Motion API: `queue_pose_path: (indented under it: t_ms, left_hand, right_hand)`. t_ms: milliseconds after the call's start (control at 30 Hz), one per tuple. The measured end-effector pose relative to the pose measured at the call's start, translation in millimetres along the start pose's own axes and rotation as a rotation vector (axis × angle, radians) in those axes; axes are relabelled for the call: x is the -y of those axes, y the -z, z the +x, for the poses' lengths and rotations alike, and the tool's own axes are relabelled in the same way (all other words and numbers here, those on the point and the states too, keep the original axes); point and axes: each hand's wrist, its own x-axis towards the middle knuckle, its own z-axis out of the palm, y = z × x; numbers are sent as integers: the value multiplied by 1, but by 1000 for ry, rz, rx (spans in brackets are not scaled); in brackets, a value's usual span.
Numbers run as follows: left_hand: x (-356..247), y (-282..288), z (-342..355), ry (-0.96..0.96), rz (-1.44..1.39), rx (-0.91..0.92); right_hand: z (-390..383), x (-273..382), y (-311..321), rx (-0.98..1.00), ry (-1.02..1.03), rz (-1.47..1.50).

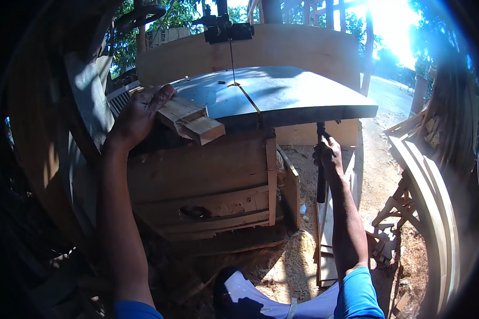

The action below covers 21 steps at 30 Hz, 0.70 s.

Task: The person saws a piece of wood using a band saw and briefly handles a hammer while moving between tasks in a workshop.

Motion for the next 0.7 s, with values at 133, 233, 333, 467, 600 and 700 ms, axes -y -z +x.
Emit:
queue_pose_path:
  t_ms: [133,233,333,467,600,700]
  left_hand:
    - [4,8,2,19,25,49]
    - [3,1,7,102,18,83]
    - [4,2,2,84,12,101]
    - [-5,8,3,50,25,129]
    - [-4,11,-7,30,13,87]
    - [0,13,-4,4,79,80]
  right_hand:
    - [2,2,-1,-15,47,-18]
    - [3,1,20,-4,42,21]
    - [-39,15,27,-103,-114,24]
    - [-98,27,81,-469,100,534]
    - [-99,171,64,-341,248,399]
    - [-53,243,21,-101,255,166]
